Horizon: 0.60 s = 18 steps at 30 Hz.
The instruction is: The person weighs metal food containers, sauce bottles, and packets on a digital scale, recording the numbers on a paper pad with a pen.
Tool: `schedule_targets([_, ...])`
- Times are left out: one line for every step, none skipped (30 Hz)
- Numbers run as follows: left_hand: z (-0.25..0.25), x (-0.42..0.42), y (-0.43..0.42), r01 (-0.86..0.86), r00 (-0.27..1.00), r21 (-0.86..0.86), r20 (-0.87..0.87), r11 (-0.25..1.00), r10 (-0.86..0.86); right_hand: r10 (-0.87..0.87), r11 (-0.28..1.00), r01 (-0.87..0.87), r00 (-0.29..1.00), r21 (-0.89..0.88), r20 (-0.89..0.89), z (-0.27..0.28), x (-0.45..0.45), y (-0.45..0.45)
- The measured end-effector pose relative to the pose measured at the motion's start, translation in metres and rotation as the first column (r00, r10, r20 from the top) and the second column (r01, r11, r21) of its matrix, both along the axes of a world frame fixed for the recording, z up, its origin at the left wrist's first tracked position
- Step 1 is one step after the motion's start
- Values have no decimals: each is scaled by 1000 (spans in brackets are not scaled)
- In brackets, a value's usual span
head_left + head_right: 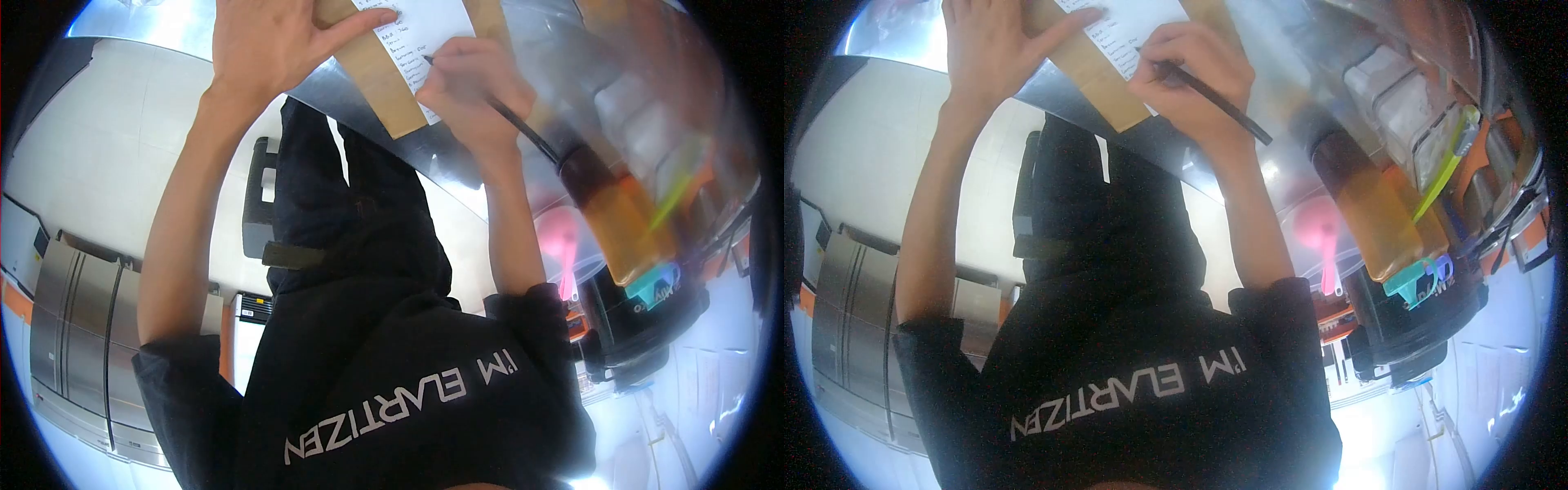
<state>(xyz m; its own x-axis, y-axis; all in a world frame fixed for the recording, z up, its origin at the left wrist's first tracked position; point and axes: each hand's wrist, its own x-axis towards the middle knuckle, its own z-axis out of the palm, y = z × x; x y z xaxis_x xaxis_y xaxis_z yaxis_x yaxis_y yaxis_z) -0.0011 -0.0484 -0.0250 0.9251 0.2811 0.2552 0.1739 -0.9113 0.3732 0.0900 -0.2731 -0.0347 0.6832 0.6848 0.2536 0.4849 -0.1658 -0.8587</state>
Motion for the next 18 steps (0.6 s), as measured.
schedule_targets([-1,0,-1,0,1000,9,5,1000,0,2,1000,-2,1000,7,-10,0,0,0])
schedule_targets([-2,0,-1,4,1000,16,11,1000,-4,4,1000,-3,1000,13,-20,0,0,0])
schedule_targets([-3,0,-1,7,1000,24,17,1000,-7,-4,1000,4,1000,13,-15,-1,-1,-1])
schedule_targets([-4,-1,0,9,1000,33,23,999,-10,-11,1000,11,1000,14,-10,-2,-1,0])
schedule_targets([-4,-1,0,10,1000,32,26,999,-11,-17,1000,17,1000,15,-5,-3,-1,0])
schedule_targets([-4,-1,1,10,1000,30,29,999,-11,-16,1000,16,1000,11,7,-4,-2,0])
schedule_targets([-4,-1,0,11,999,27,32,1000,-12,-15,1000,15,1000,5,20,-4,-2,-1])
schedule_targets([-3,-1,0,14,999,28,32,1000,-15,-16,1000,16,999,0,36,-4,-1,-2])
schedule_targets([-3,1,0,16,999,31,40,999,-17,-18,1000,18,999,12,47,-3,2,-1])
schedule_targets([-3,0,1,16,999,34,40,999,-18,-19,1000,18,999,24,51,-4,2,-1])
schedule_targets([-3,0,1,16,999,44,42,999,-18,-19,999,18,998,36,54,-4,1,0])
schedule_targets([-4,-1,1,16,999,53,42,998,-18,-24,999,22,999,37,47,-4,0,0])
schedule_targets([-5,-1,1,16,999,61,42,998,-19,-29,999,27,999,39,39,-3,-1,1])
schedule_targets([-5,-1,1,16,999,66,44,998,-19,-34,999,33,999,40,32,-3,-2,1])
schedule_targets([-6,-1,2,17,999,69,44,997,-20,-36,999,34,998,33,52,-3,-3,1])
schedule_targets([-6,-1,2,18,999,72,45,997,-21,-37,999,35,997,25,72,-3,-3,1])
schedule_targets([-6,-1,2,15,999,63,32,998,-18,-37,999,35,995,18,92,-4,-3,1])
schedule_targets([-4,-1,2,12,1000,54,20,998,-13,-39,999,37,993,23,112,-5,-3,2])
